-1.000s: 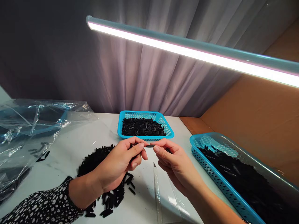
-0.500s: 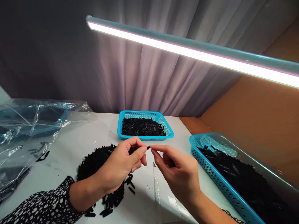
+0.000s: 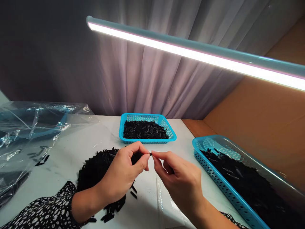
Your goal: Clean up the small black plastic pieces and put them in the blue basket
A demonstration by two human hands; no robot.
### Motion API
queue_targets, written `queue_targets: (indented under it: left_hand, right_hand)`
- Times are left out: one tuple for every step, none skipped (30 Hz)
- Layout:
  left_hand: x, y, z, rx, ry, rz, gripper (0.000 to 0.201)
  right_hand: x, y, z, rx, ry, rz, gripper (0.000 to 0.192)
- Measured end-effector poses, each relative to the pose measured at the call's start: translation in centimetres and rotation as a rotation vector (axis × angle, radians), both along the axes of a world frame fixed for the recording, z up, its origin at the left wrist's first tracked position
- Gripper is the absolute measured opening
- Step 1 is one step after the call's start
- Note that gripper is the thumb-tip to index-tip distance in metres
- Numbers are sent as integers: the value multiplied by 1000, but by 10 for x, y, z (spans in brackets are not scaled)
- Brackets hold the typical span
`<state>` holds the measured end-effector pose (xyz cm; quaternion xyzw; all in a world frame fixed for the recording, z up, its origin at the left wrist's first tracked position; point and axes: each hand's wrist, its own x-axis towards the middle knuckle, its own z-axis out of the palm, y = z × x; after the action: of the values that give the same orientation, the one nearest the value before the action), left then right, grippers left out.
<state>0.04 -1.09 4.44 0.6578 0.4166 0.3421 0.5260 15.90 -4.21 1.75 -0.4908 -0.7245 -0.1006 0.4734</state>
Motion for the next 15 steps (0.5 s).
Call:
queue_targets:
  left_hand:
    - [0, -1, 0, 14, 8, 12, 20]
    - [1, -1, 0, 23, 13, 20, 20]
    - [1, -2, 0, 27, 13, 24, 21]
    - [1, -2, -1, 20, 10, 23, 21]
    - [1, -3, -1, 6, 4, 19, 21]
    - [2, -3, -2, -13, -4, 12, 22]
    - [2, -3, -2, -32, -10, 4, 23]
    - [2, -3, -2, -51, -17, -4, 23]
    - [2, -2, -3, -67, -22, -10, 24]
    - [3, -2, -3, -79, -27, -16, 24]
    - [3, -1, -3, -88, -33, -22, 24]
    - [3, -1, -3, -94, -38, -28, 24]
    - [3, -1, -2, -99, -43, -34, 24]
    - [3, -1, -2, -104, -50, -38, 24]
    - [3, -2, -1, -114, -60, -42, 24]
  right_hand:
    - [0, 0, -1, 17, -25, -11, 16]
    - [-1, 0, -1, 32, -48, -19, 17]
    - [-1, 0, -1, 48, -70, -24, 17]
    - [-2, 0, -1, 62, -89, -24, 17]
    - [-2, 0, -1, 74, -104, -20, 17]
    - [-2, 1, -1, 85, -115, -12, 18]
    - [-2, 1, -1, 87, -121, -1, 19]
    - [-2, 1, -2, 82, -122, 9, 20]
    - [-2, 1, -2, 75, -118, 19, 21]
    - [-2, 2, -3, 66, -113, 26, 22]
    - [-1, 2, -3, 60, -108, 28, 22]
    - [-1, 3, -4, 63, -104, 23, 22]
    - [0, 3, -4, 75, -100, 11, 22]
    - [1, 4, -5, 96, -95, -8, 21]
    - [2, 6, -5, 117, -90, -29, 20]
